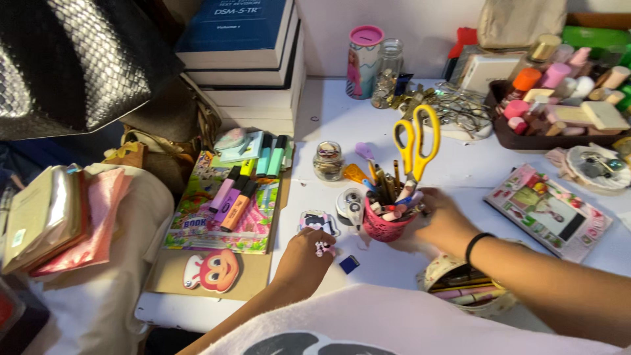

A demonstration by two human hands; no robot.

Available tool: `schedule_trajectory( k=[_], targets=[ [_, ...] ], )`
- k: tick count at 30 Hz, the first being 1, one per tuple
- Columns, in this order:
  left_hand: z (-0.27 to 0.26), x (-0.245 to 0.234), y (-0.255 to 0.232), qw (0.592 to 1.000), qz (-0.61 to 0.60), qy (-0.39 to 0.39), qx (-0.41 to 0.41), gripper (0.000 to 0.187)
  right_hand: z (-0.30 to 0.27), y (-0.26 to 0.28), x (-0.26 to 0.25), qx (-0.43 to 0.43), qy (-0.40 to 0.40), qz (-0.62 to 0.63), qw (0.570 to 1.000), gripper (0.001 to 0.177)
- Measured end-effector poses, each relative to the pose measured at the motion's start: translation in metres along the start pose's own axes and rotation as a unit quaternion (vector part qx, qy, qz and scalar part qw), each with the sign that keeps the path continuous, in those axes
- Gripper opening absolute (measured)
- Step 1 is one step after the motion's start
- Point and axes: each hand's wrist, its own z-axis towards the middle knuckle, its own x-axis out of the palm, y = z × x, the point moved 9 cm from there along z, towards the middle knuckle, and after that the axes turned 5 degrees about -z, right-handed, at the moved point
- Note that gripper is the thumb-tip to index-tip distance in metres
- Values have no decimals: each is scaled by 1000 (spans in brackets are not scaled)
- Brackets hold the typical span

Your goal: The person organizes a cluttered desk by sorting various stationery items. They transfer pens, pencils, and highlighters from a pink cup into a floral pencil case, then place a small pink eraser and a ruler into the case. The person also writes on a small piece of paper and moves a stack of books to the side.

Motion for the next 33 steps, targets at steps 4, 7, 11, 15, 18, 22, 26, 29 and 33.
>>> schedule_trajectory(
  k=[4, 7, 11, 15, 18, 22, 26, 29, 33],
  targets=[
    [-4, -3, 5, 1000, 9, 24, -8, 21, 0, -57, 8, 41, 108, -183, 976, 30],
    [-10, -3, 17, 1000, -7, 16, -6, 26, -6, -28, 28, -257, 117, -450, 847, 12],
    [-15, 5, 26, 1000, -14, 13, 24, 28, -5, -18, -16, 10, 33, -227, 973, 27],
    [-23, 22, 32, 999, -21, 26, 6, 29, -26, -5, -57, 168, -53, -35, 984, 31],
    [-27, 34, 21, 999, -32, 26, 6, 27, -35, -1, -72, 150, -84, 114, 978, 22],
    [-34, 50, -4, 995, -95, 32, -14, 29, -56, -9, -88, 206, -22, 165, 964, 29],
    [-44, 69, -45, 995, -85, 58, -9, 27, -78, -8, -99, 228, 67, 197, 951, 30],
    [-48, 83, -81, 992, -102, 50, 52, 26, -95, -19, -102, 257, 129, 179, 941, 28],
    [-52, 108, -114, 984, -110, 18, 135, 27, -110, -35, -101, 246, 217, 102, 939, 29]
  ],
)
